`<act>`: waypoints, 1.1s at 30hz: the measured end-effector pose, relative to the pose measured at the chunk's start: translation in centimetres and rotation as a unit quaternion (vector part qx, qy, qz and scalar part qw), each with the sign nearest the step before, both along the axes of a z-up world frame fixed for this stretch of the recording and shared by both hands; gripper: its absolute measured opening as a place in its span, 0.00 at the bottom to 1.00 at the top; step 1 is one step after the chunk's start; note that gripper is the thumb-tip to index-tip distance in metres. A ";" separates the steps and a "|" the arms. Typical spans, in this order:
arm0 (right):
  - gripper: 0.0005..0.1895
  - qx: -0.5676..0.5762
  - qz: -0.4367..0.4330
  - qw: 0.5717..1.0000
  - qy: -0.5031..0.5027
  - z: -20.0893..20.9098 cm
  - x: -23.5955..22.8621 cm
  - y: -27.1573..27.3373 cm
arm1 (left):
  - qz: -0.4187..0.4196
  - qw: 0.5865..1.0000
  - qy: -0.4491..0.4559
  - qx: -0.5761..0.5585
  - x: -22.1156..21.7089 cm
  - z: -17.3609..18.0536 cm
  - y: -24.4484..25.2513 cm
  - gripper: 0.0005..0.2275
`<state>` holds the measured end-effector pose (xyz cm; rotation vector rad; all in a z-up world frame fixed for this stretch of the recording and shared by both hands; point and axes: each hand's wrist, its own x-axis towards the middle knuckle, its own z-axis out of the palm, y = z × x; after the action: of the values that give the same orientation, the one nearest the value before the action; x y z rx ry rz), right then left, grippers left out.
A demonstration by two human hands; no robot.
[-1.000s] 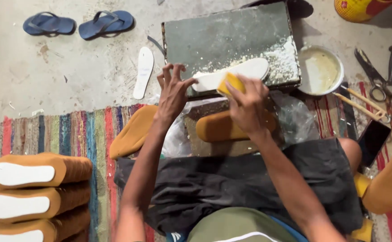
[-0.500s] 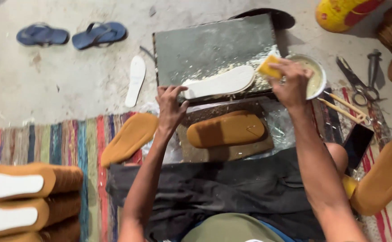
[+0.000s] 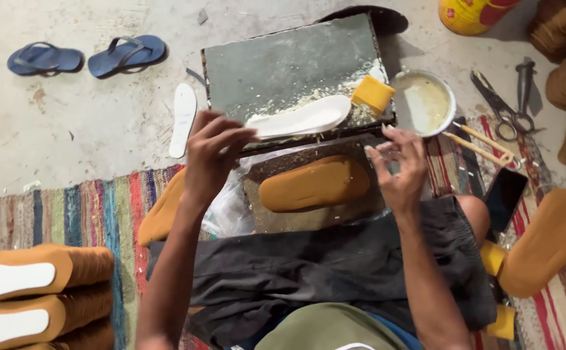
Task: The person sits on the floor assembling sandal soles. They pick up a white insole, spread glue over it with a yellow sponge, then press the insole onto a tan foam sole, repeating the process for additional soles and setting finished pairs aside.
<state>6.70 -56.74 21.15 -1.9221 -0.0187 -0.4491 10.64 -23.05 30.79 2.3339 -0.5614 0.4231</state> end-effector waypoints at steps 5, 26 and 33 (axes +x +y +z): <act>0.17 0.111 0.083 0.990 0.027 1.6 0.9 2.5 | 0.051 0.993 0.036 -0.102 -6.2 2.5 1.4 0.08; 0.22 0.186 0.041 0.945 0.265 -8.3 -1.4 -3.0 | 0.143 0.847 0.309 -0.407 -10.6 -14.7 -0.8 0.24; 0.30 0.075 0.027 0.949 0.304 -10.3 -0.6 -3.4 | 0.135 0.840 0.342 -0.399 -10.0 -20.1 -1.7 0.27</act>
<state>6.12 -60.18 10.86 -1.8320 0.3536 0.1891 0.64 -24.74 10.68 1.5635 0.2727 -0.0835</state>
